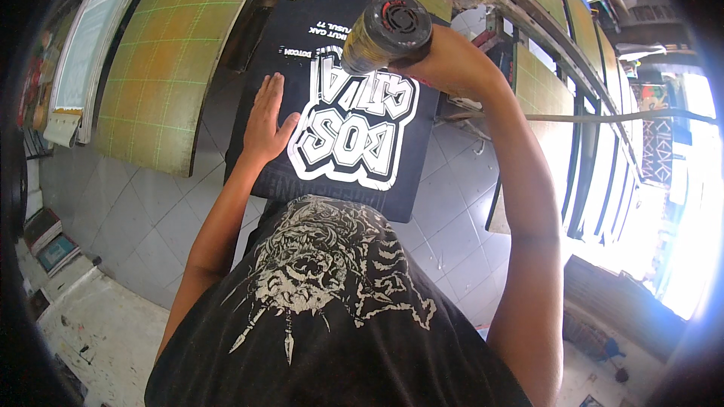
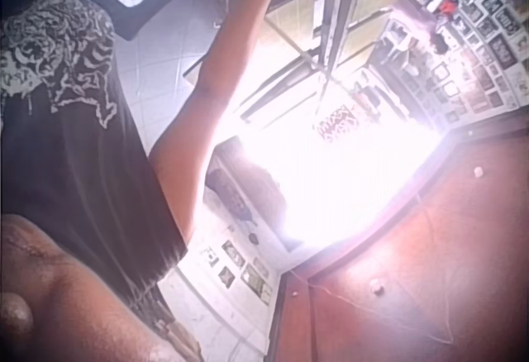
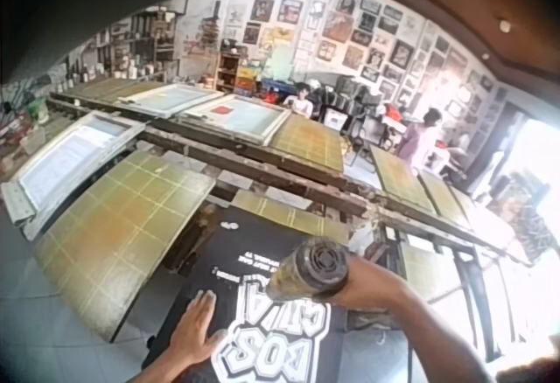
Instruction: The person performs screen printing on a black shirt by lowering a screen onto it and using a squeegee to spread white ink, then uses a heat gun to dry the printed design.
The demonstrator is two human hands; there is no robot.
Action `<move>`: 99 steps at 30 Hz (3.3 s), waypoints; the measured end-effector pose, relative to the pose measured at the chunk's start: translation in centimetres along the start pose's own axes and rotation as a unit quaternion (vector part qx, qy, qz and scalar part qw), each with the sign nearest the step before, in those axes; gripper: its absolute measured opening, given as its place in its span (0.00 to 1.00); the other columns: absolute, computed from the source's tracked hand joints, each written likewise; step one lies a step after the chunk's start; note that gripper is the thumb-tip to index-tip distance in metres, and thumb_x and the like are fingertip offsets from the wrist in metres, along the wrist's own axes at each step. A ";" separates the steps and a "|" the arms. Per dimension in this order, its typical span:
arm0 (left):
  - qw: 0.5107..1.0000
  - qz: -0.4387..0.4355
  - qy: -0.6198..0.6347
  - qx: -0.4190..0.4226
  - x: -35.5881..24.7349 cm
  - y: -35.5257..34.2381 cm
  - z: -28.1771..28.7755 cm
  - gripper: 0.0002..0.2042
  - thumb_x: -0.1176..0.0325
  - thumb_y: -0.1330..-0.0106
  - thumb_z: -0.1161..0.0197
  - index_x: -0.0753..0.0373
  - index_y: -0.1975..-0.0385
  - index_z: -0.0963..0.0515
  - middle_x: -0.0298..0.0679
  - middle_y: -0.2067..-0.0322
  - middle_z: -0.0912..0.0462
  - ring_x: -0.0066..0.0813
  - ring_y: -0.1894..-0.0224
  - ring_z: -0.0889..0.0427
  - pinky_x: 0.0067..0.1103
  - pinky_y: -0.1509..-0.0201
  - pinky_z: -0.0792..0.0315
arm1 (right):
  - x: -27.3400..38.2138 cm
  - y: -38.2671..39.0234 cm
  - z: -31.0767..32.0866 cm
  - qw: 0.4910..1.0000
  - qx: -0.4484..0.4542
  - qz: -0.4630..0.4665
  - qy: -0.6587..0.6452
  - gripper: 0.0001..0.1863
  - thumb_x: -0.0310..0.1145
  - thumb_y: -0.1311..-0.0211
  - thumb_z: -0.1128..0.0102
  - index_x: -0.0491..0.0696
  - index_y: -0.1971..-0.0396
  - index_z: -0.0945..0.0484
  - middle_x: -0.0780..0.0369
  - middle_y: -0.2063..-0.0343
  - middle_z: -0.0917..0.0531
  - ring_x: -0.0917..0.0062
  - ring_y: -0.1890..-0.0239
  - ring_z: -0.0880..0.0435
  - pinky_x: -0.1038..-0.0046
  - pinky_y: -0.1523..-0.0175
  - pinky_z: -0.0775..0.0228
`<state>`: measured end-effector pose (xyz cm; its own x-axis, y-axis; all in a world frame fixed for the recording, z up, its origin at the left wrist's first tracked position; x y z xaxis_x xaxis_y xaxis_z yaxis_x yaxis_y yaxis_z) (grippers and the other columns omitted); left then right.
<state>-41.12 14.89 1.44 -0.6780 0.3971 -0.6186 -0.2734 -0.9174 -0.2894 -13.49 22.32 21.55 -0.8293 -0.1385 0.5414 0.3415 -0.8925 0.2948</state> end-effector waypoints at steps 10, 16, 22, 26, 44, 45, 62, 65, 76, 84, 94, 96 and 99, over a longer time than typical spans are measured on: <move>1.000 0.004 0.002 0.007 0.0 0.0 -0.1 0.39 0.48 0.31 0.45 0.71 0.30 0.45 0.56 0.30 0.42 0.52 0.25 0.48 0.39 0.23 0.53 | 0.8 2.9 -1.2 0.999 0.022 0.023 -0.013 0.24 0.34 0.50 0.26 0.49 0.51 0.19 0.58 0.57 0.13 0.68 0.55 0.15 0.68 0.46 0.27; 1.000 0.001 -0.002 0.009 0.1 0.0 0.0 0.39 0.48 0.31 0.46 0.71 0.30 0.45 0.56 0.30 0.42 0.52 0.25 0.49 0.39 0.23 0.54 | 2.2 3.6 -2.1 0.998 0.049 0.033 -0.003 0.22 0.34 0.48 0.27 0.49 0.51 0.19 0.57 0.58 0.13 0.64 0.55 0.15 0.66 0.47 0.27; 1.000 -0.004 0.016 -0.008 -0.1 0.0 0.1 0.38 0.48 0.31 0.46 0.72 0.30 0.44 0.56 0.31 0.41 0.53 0.26 0.47 0.39 0.24 0.53 | 1.3 3.6 -1.5 0.999 0.026 0.025 -0.003 0.23 0.34 0.49 0.27 0.48 0.51 0.19 0.56 0.58 0.13 0.64 0.55 0.15 0.67 0.47 0.27; 1.000 -0.002 0.017 -0.009 0.0 0.0 0.1 0.38 0.48 0.31 0.46 0.72 0.30 0.44 0.56 0.31 0.40 0.53 0.26 0.47 0.39 0.24 0.53 | 0.7 3.2 -1.6 1.000 0.005 0.027 -0.013 0.23 0.34 0.49 0.27 0.48 0.51 0.19 0.57 0.58 0.13 0.65 0.55 0.15 0.68 0.47 0.27; 0.999 0.004 0.032 -0.030 0.3 0.2 0.3 0.35 0.53 0.30 0.45 0.69 0.30 0.43 0.53 0.30 0.41 0.53 0.25 0.48 0.38 0.25 0.49 | 2.2 3.1 -2.5 0.998 0.038 0.053 -0.016 0.22 0.34 0.48 0.27 0.48 0.51 0.19 0.57 0.60 0.13 0.66 0.58 0.15 0.68 0.48 0.26; 0.999 0.005 0.033 -0.031 0.3 0.2 0.3 0.35 0.53 0.30 0.45 0.69 0.30 0.43 0.53 0.30 0.41 0.53 0.25 0.48 0.38 0.25 0.49 | 2.3 3.2 -2.5 0.998 0.048 0.046 -0.004 0.22 0.34 0.48 0.27 0.48 0.52 0.19 0.57 0.60 0.13 0.66 0.57 0.15 0.67 0.48 0.26; 0.996 0.011 0.063 -0.060 0.8 0.3 0.5 0.37 0.48 0.30 0.46 0.70 0.30 0.42 0.56 0.30 0.41 0.54 0.25 0.48 0.40 0.24 0.53 | 2.4 1.5 -2.1 0.999 0.011 0.045 -0.001 0.23 0.36 0.49 0.26 0.48 0.52 0.19 0.56 0.59 0.13 0.63 0.56 0.15 0.68 0.48 0.27; 0.996 0.009 0.067 -0.066 0.6 0.3 0.6 0.36 0.49 0.30 0.45 0.70 0.31 0.41 0.57 0.31 0.40 0.55 0.26 0.48 0.40 0.24 0.53 | 1.8 0.9 -1.7 1.000 -0.003 0.025 0.014 0.23 0.36 0.49 0.26 0.49 0.52 0.19 0.56 0.59 0.13 0.64 0.56 0.15 0.68 0.47 0.27; 0.995 0.013 0.066 -0.075 0.6 0.3 0.7 0.35 0.48 0.30 0.46 0.71 0.32 0.39 0.57 0.31 0.39 0.56 0.26 0.48 0.41 0.25 0.52 | 2.4 0.5 -2.2 0.999 0.008 0.037 0.035 0.22 0.36 0.49 0.26 0.48 0.53 0.18 0.57 0.59 0.13 0.62 0.57 0.15 0.67 0.49 0.26; 0.995 0.012 0.054 -0.085 0.8 0.4 0.8 0.35 0.49 0.30 0.45 0.70 0.31 0.40 0.57 0.31 0.40 0.56 0.26 0.48 0.43 0.25 0.53 | 2.5 0.3 -2.0 0.999 0.019 0.042 0.008 0.23 0.36 0.49 0.26 0.50 0.52 0.19 0.57 0.59 0.13 0.65 0.56 0.15 0.68 0.47 0.27; 0.994 0.007 0.044 -0.097 0.8 0.4 0.9 0.35 0.49 0.30 0.45 0.69 0.32 0.40 0.57 0.31 0.40 0.57 0.26 0.49 0.44 0.25 0.54 | 1.7 0.3 -1.3 0.998 0.009 0.055 -0.018 0.24 0.35 0.48 0.26 0.49 0.50 0.20 0.59 0.57 0.13 0.68 0.55 0.15 0.69 0.45 0.27; 0.994 0.008 0.047 -0.098 0.8 0.4 0.9 0.35 0.49 0.30 0.45 0.69 0.32 0.40 0.57 0.31 0.40 0.57 0.26 0.49 0.44 0.25 0.54 | 3.0 0.7 -1.5 0.999 0.022 0.049 -0.006 0.23 0.31 0.47 0.26 0.46 0.50 0.20 0.59 0.58 0.13 0.73 0.56 0.16 0.70 0.46 0.27; 0.994 0.010 0.050 -0.100 0.8 0.5 1.0 0.35 0.48 0.30 0.46 0.69 0.32 0.40 0.57 0.31 0.40 0.57 0.26 0.49 0.44 0.25 0.54 | 2.8 0.1 -1.6 0.999 0.019 0.031 0.002 0.23 0.30 0.47 0.26 0.45 0.50 0.20 0.59 0.58 0.13 0.75 0.56 0.16 0.71 0.46 0.27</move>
<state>-42.46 14.76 1.55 -0.6074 0.3881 -0.6931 -0.1124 -0.9057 -0.4087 -16.47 21.15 21.81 -0.8081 -0.1946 0.5560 0.4086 -0.8650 0.2912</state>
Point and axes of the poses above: each hand's wrist, its own y-axis away from the middle knuckle, its own z-axis out of the back of the hand, x = y × z, the point moved 4 cm from there along -y, towards the middle knuckle
